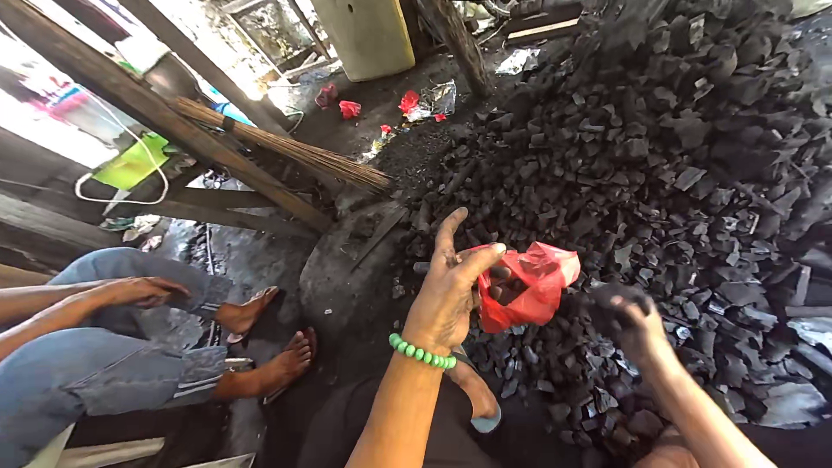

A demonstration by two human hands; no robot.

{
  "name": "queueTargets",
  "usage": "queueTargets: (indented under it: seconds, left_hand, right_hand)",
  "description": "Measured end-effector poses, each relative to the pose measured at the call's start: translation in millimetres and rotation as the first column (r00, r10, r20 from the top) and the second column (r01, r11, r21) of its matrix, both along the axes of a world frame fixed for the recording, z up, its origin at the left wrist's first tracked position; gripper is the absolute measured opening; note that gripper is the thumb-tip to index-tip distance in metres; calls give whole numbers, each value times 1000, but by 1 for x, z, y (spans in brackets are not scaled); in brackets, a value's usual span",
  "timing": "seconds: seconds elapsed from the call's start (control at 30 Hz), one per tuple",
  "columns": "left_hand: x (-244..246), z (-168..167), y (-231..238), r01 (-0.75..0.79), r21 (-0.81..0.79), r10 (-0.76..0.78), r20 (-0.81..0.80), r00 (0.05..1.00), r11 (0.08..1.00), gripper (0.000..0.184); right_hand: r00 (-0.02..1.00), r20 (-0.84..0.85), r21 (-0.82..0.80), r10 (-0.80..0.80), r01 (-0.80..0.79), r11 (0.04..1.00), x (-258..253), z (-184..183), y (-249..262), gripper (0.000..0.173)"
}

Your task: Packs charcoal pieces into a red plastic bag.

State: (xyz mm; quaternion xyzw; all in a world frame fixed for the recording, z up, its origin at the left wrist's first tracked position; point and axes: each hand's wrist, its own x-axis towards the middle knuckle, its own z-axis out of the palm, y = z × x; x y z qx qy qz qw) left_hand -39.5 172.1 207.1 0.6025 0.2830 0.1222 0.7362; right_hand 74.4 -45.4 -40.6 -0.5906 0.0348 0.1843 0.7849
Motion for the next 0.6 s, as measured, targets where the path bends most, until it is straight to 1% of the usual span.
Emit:
queueTargets:
  seconds: [0.03, 0.07, 0.1, 0.13, 0.17, 0.2, 0.23, 0.27, 0.3, 0.33, 0.37, 0.4, 0.43, 0.47, 0.5, 0.53, 0.57, 0.6]
  left_hand:
    - [1, -3, -5, 32, 5, -32, -9, 999, 999, 71]
    - [3, -6, -10, 62, 17, -61, -27, 998, 998, 71]
    - [4, -10, -15, 98, 24, -97, -37, 995, 995, 73]
    - [5, -13, -20, 139, 29, -137, -44, 990, 990, 75]
    - [7, -15, -24, 168, 28, -166, -49, 985, 985, 76]
    - [10, -16, -27, 187, 21, -186, -45, 981, 982, 78]
    - [12, -17, -30, 193, 13, -192, -33, 981, 981, 78]
    - [14, -17, -31, 185, 12, -185, -28, 982, 983, 78]
    - [15, -17, -30, 167, 12, -167, -25, 986, 986, 78]
    - [15, -16, -29, 152, 5, -151, -24, 988, 988, 77]
    - [14, -16, -27, 135, 6, -135, -21, 991, 991, 76]
    - [13, -15, -25, 119, 13, -119, -21, 993, 993, 74]
    - [10, -12, -22, 110, 23, -110, -23, 994, 994, 72]
    - [7, -9, -18, 98, 39, -97, -28, 995, 994, 70]
    - [5, -6, -15, 81, 47, -80, -23, 997, 996, 69]
    - [3, -5, -11, 61, 52, -61, -12, 998, 997, 69]
    - [2, -3, -7, 41, 52, -41, 6, 999, 998, 69]
    - [2, -2, -4, 26, 54, -28, 26, 999, 998, 70]
  right_hand:
    - [995, -68, 225, -72, 85, 971, 10, 25, 2, 54]
    - [989, -113, 418, -94, 133, 899, 16, 54, 6, 51]
    - [991, -116, 560, -72, 125, 819, 20, 78, 11, 55]
    - [996, -82, 623, -25, 71, 779, 20, 95, 18, 62]
    - [999, -6, 616, 43, -30, 787, 18, 104, 27, 69]
    - [985, 108, 541, 137, -174, 823, 16, 102, 35, 73]
    - [938, 232, 395, 258, -333, 856, 12, 95, 43, 70]
    - [843, 350, 145, 408, -479, 866, 11, 87, 48, 65]
    - [687, 407, -192, 602, -580, 792, 11, 87, 51, 65]
    - [522, 378, -465, 765, -607, 644, 13, 91, 54, 68]
    - [402, 345, -615, 848, -586, 528, 17, 96, 56, 70]
    - [383, 358, -620, 852, -584, 523, 22, 99, 53, 67]
    - [464, 377, -505, 801, -623, 598, 29, 101, 47, 58]
    - [600, 388, -310, 700, -630, 712, 38, 98, 42, 47]
    - [751, 360, -94, 554, -562, 822, 47, 90, 40, 35]
    - [850, 313, 3, 424, -448, 894, 55, 78, 40, 23]
    - [873, 309, -96, 378, -367, 925, 64, 61, 39, 17]
    - [830, 328, -341, 451, -341, 876, 70, 39, 37, 19]
